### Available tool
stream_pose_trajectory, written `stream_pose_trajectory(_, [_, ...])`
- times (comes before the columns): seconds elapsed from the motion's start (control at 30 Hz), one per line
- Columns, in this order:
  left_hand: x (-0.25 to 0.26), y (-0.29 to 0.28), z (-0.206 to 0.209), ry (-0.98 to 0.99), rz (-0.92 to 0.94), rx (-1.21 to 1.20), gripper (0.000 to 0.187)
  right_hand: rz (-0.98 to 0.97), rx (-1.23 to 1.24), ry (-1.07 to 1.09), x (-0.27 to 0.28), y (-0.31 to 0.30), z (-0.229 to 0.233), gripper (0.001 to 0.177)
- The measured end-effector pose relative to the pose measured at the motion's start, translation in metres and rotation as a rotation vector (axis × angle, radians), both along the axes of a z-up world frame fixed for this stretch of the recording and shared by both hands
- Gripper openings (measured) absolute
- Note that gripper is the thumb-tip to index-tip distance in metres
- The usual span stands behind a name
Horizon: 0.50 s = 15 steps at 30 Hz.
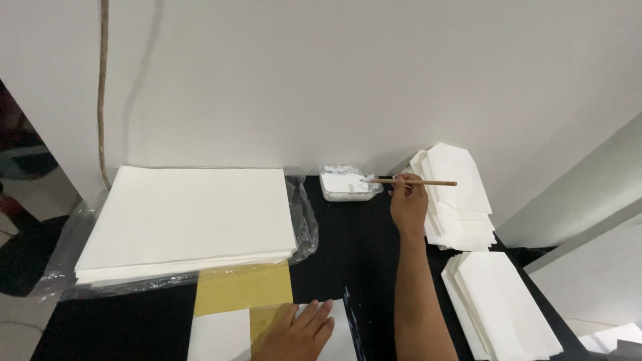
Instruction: Folding a sheet of paper over a template and applying glue to the edge to create a bag.
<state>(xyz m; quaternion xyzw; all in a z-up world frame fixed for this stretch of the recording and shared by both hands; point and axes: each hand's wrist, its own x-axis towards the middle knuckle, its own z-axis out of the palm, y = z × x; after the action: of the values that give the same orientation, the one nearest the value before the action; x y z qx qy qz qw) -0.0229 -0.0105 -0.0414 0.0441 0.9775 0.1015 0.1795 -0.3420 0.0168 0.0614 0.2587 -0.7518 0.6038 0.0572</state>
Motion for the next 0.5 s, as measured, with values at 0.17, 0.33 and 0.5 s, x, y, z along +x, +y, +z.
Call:
stream_pose_trajectory(0.17, [-0.006,-0.002,-0.001,-0.094,0.032,0.094,0.073,0.041,-0.034,-0.039,-0.015,-0.012,-0.028,0.015])
stream_pose_trajectory(0.33, [-0.001,-0.006,-0.077,0.641,-0.055,-0.073,0.051,0.042,-0.117,-0.155,-0.025,-0.011,-0.039,0.015])
stream_pose_trajectory(0.5, [0.0,-0.01,-0.069,0.494,-0.079,-0.045,0.056,0.014,-0.107,-0.203,-0.014,-0.008,-0.027,0.014])
